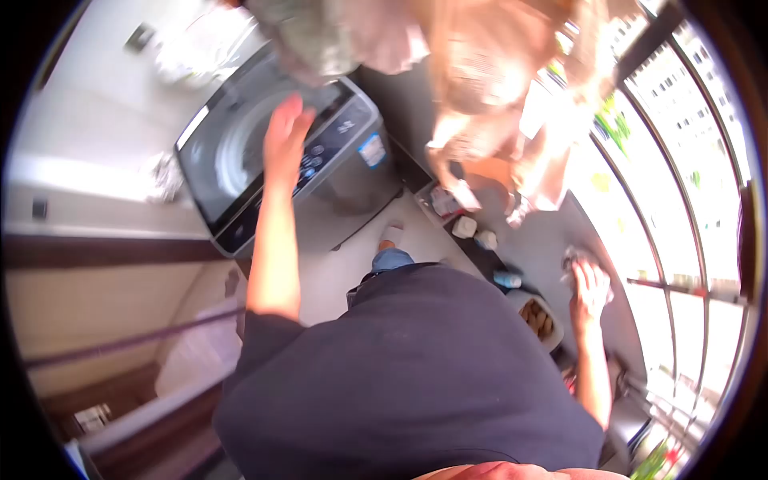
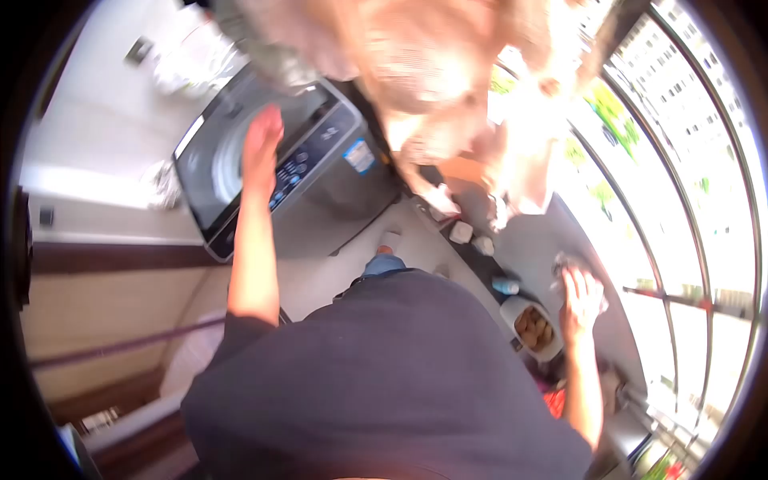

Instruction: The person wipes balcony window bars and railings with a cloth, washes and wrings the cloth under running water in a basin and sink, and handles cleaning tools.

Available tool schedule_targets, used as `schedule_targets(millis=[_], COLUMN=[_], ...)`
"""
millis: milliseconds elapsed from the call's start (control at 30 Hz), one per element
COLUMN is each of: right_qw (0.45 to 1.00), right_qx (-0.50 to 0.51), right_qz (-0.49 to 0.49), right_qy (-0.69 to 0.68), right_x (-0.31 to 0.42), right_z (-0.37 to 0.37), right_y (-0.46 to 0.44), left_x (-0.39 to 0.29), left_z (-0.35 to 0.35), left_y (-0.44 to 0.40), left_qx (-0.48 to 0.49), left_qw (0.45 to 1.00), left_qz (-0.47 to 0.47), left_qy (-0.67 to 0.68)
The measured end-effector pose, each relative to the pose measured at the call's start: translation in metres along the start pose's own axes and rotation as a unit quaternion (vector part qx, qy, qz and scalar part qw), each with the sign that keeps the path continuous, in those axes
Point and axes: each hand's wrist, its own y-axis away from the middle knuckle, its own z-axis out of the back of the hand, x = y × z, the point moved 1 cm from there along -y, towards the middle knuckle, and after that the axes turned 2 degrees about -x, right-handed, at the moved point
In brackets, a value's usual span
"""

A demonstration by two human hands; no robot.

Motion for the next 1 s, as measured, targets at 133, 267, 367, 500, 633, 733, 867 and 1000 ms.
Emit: schedule_targets(millis=[133, 267, 367, 500, 633, 733, 867, 1000], right_qw=[0.975, 0.934, 0.876, 0.804, 0.847, 0.951, 0.963, 0.971], right_qx=[-0.015, -0.027, -0.002, 0.06, 0.063, -0.163, -0.255, -0.161], right_qz=[-0.136, -0.216, -0.318, -0.344, -0.305, -0.099, -0.09, -0.081], right_qy=[-0.173, -0.283, -0.362, -0.482, -0.43, -0.243, 0.019, 0.157], right_x=[0.064, 0.129, 0.18, 0.24, 0.311, 0.328, 0.28, 0.255], right_z=[-0.044, -0.065, -0.085, -0.125, -0.127, -0.073, -0.079, -0.169], right_y=[-0.007, -0.045, -0.081, -0.155, -0.286, -0.413, -0.518, -0.584], left_x=[0.025, 0.019, 0.027, -0.029, -0.092, -0.134, -0.143, -0.135], left_z=[-0.001, 0.006, -0.012, -0.096, -0.148, -0.151, -0.141, -0.09], left_y=[-0.102, -0.158, -0.183, -0.138, -0.078, -0.056, -0.054, -0.085], left_qx=[-0.199, -0.249, -0.079, 0.148, 0.28, 0.328, 0.354, 0.49], left_qw=[0.975, 0.938, 0.958, 0.906, 0.871, 0.867, 0.861, 0.805], left_qz=[-0.1, -0.056, -0.121, -0.195, -0.201, -0.213, -0.242, -0.2], left_qy=[0.0, 0.233, 0.247, 0.345, 0.349, 0.309, 0.271, 0.268])
